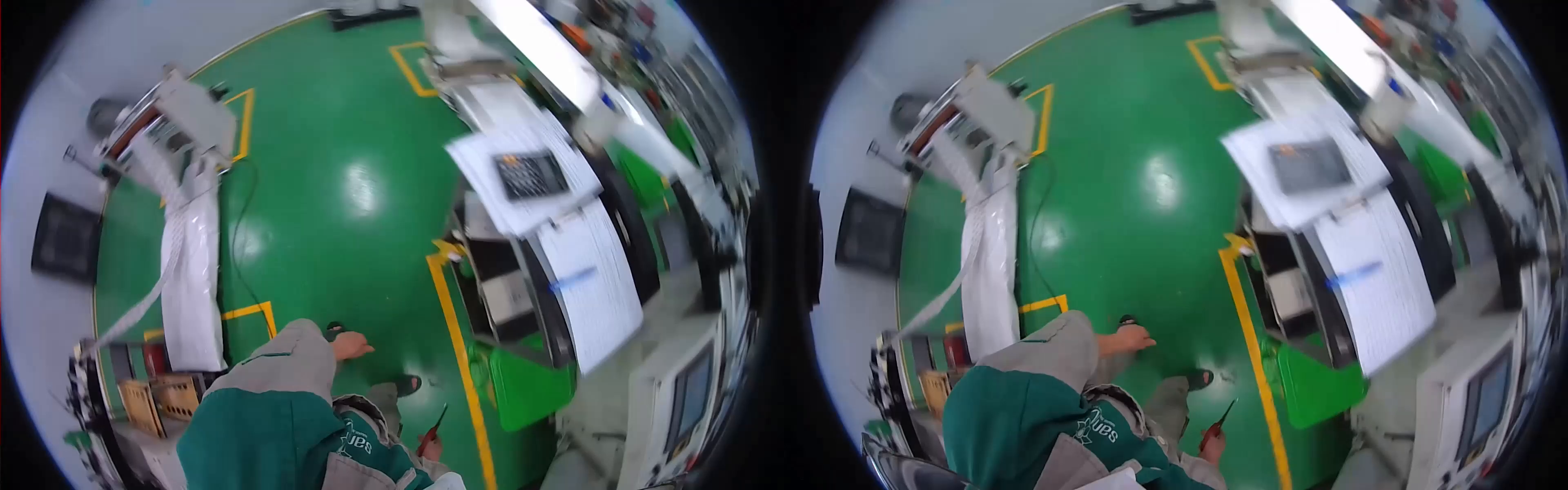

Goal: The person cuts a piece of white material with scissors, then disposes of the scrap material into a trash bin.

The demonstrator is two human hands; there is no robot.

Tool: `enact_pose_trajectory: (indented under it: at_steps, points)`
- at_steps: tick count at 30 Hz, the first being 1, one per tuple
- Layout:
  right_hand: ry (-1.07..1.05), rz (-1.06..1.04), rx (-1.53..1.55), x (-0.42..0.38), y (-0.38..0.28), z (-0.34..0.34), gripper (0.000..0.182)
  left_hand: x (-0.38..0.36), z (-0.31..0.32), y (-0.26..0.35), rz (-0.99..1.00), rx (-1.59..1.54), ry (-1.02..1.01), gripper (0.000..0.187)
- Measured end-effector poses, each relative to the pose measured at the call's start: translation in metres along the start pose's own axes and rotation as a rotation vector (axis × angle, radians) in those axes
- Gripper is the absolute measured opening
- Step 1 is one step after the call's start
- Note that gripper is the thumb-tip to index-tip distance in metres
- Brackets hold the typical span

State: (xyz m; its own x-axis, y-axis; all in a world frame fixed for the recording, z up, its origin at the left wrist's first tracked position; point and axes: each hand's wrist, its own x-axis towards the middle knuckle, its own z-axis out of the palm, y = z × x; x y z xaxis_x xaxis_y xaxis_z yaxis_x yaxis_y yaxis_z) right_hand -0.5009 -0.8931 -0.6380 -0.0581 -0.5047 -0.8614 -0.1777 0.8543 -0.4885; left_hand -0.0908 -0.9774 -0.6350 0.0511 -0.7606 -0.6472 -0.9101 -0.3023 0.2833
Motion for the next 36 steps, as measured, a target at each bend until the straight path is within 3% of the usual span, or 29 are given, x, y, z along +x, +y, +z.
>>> enact_pose_trajectory:
  at_steps: [1,2,4,8,9,11,12,14,17,20,21,23,25,26,27,29,30,32,36]
  points:
    - [-0.042,-0.1,-0.278,-0.004,-0.007,0.012,0.046,-0.013,0.003,-0.038,-0.083,-0.002,0.142,0.052]
    - [-0.087,-0.149,-0.339,0.044,0.005,0.007,0.046,-0.03,-0.022,-0.061,-0.142,-0.045,0.196,0.052]
    - [-0.154,-0.23,-0.761,0.105,0.062,0.04,0.049,-0.088,-0.09,-0.11,-0.394,-0.473,0.131,0.055]
    - [-0.252,-0.37,-0.969,0.069,-0.091,0.136,0.049,-0.117,-0.044,-0.235,-0.622,-0.42,0.542,0.062]
    - [-0.265,-0.389,-1.007,0.06,-0.117,0.16,0.049,-0.132,-0.047,-0.254,-0.652,-0.459,0.561,0.062]
    - [-0.293,-0.421,-1.05,0.068,-0.159,0.206,0.049,-0.145,-0.067,-0.295,-0.591,-0.818,0.318,0.058]
    - [-0.298,-0.429,-1.068,0.065,-0.174,0.223,0.05,-0.152,-0.071,-0.311,-0.599,-0.842,0.329,0.058]
    - [-0.304,-0.442,-1.111,0.057,-0.211,0.259,0.05,-0.162,-0.077,-0.339,-0.582,-1.199,0.537,0.051]
    - [-0.313,-0.448,-1.152,0.058,-0.258,0.308,0.05,-0.163,-0.096,-0.386,-0.616,-1.146,0.738,0.037]
    - [-0.327,-0.459,-1.175,0.069,-0.315,0.37,0.051,-0.149,-0.116,-0.432,-0.671,-1.25,0.791,0.035]
    - [-0.335,-0.46,-1.179,0.074,-0.332,0.393,0.051,-0.146,-0.125,-0.449,-0.686,-1.139,0.679,0.039]
    - [-0.354,-0.452,-1.202,0.079,-0.367,0.433,0.051,-0.14,-0.139,-0.464,-0.852,-1.36,0.753,0.042]
    - [-0.362,-0.445,-1.271,0.091,-0.422,0.458,0.051,-0.156,-0.161,-0.471,-0.879,-1.305,0.674,0.052]
    - [-0.381,-0.444,-1.294,0.097,-0.445,0.481,0.051,-0.158,-0.156,-0.48,-0.909,-1.309,0.687,0.047]
    - [-0.405,-0.435,-1.311,0.103,-0.46,0.506,0.052,-0.163,-0.148,-0.484,-0.974,-1.092,0.712,0.031]
    - [-0.458,-0.417,-1.364,0.104,-0.491,0.568,0.052,-0.187,-0.143,-0.497,-0.806,-1.3,0.741,0.034]
    - [-0.486,-0.409,-1.396,0.103,-0.504,0.601,0.052,-0.196,-0.143,-0.494,-0.847,-1.324,0.749,0.034]
    - [-0.53,-0.393,-1.45,0.097,-0.525,0.665,0.052,-0.225,-0.169,-0.477,-1.15,-1.643,0.684,0.053]
    - [-0.566,-0.385,-1.51,0.07,-0.556,0.786,0.053,-0.243,-0.152,-0.464,-1.383,-1.761,0.671,0.068]
